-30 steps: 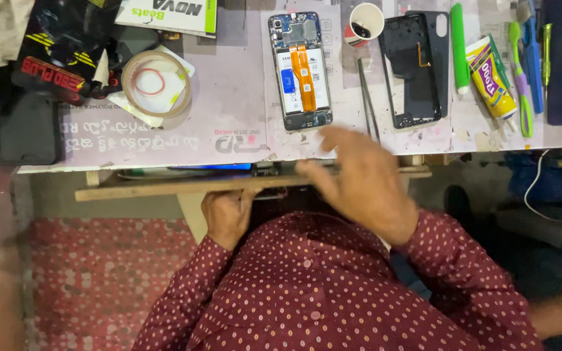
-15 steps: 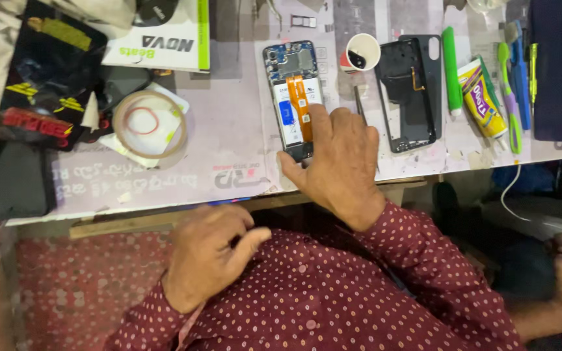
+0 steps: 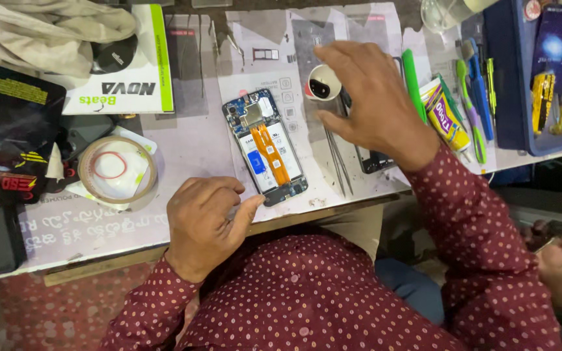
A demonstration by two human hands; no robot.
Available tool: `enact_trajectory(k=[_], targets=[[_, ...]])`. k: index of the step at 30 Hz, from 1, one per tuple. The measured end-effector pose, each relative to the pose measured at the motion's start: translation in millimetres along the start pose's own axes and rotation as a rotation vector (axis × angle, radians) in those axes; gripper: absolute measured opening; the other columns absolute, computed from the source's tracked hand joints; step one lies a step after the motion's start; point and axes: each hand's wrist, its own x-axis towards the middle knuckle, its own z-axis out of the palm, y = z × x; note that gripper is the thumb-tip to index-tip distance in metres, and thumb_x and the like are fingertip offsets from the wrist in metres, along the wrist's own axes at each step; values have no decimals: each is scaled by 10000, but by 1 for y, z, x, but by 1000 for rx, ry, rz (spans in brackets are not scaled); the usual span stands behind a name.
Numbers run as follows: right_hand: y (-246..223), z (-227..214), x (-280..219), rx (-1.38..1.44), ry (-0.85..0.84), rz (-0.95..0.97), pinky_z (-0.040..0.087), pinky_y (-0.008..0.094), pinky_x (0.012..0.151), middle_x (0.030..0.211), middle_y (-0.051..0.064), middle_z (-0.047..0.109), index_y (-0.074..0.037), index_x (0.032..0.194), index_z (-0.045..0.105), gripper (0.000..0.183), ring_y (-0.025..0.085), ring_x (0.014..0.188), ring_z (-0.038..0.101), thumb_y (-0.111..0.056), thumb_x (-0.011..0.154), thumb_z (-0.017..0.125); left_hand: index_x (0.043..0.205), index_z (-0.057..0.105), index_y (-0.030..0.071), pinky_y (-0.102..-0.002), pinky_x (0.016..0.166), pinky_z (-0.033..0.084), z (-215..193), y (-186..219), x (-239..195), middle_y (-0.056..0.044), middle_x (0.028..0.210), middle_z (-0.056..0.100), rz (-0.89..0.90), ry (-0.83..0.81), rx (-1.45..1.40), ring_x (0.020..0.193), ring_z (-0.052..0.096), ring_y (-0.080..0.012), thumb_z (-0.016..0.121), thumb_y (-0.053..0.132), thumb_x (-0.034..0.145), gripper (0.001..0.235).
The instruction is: The person repairs a smartphone by removing the back cover, disconnecting internal components, and using tools to adjust parts. They briefly answer a call on a different phone before returning to the repair. The person then reassembles the phone, securing the back cover and tightening screws.
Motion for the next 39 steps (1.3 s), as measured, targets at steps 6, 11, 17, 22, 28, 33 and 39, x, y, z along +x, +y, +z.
enact_trajectory(k=[6,11,17,22,28,33,39], targets=[[11,16,20,59,26,-58,451,474,1041,1196,146,675,-80,1260,619,471,351,1125,603,-139,862,866,734,641,55,-391,670,476,-2,-1,4,-84,869,707,-24,-8,19,720,650,-268,834,150,831,236],[-1,18,23,109,-41,-46,447,479,983,1209,130,679,-63,1256,618,512,337,1118,608,-158,823,874,1002,662,8,-427,814,459,-7,1,24,-128,1036,676,19,-115,90,923,636,-311,800,147,851,247],[1,9,18,132,12,-87,426,487,1086,1423,142,619,-55,1221,604,415,342,1274,588,-169,903,846,1211,587,16,-472,957,365,28,-13,78,-150,1196,633,86,-167,186,1050,580,-308,816,157,805,486],[7,6,18,102,19,-36,431,489,1089,1440,132,622,-75,1079,706,122,336,1267,577,-120,999,787,1305,510,3,-493,966,318,61,-23,113,-148,1123,648,83,-153,159,1066,574,-327,841,179,691,719],[1,18,26,-50,-15,-39,377,515,1048,1355,134,674,-87,1004,793,135,350,1208,587,-169,901,763,1278,519,39,-509,988,298,83,-38,123,-75,980,704,65,-183,107,1061,601,-306,824,119,718,642],[-7,25,29,-180,-53,54,364,510,960,1147,96,721,-107,944,800,137,334,1112,610,-195,852,750,1274,520,58,-523,1053,287,89,-41,118,-49,964,713,143,-130,179,1072,618,-282,825,113,733,624],[-9,34,26,-361,16,109,340,571,1021,1004,67,720,-121,862,789,103,294,1068,623,-220,848,763,1337,496,20,-534,1054,273,89,-38,119,-49,943,708,191,-116,188,1065,629,-291,829,90,727,698]])
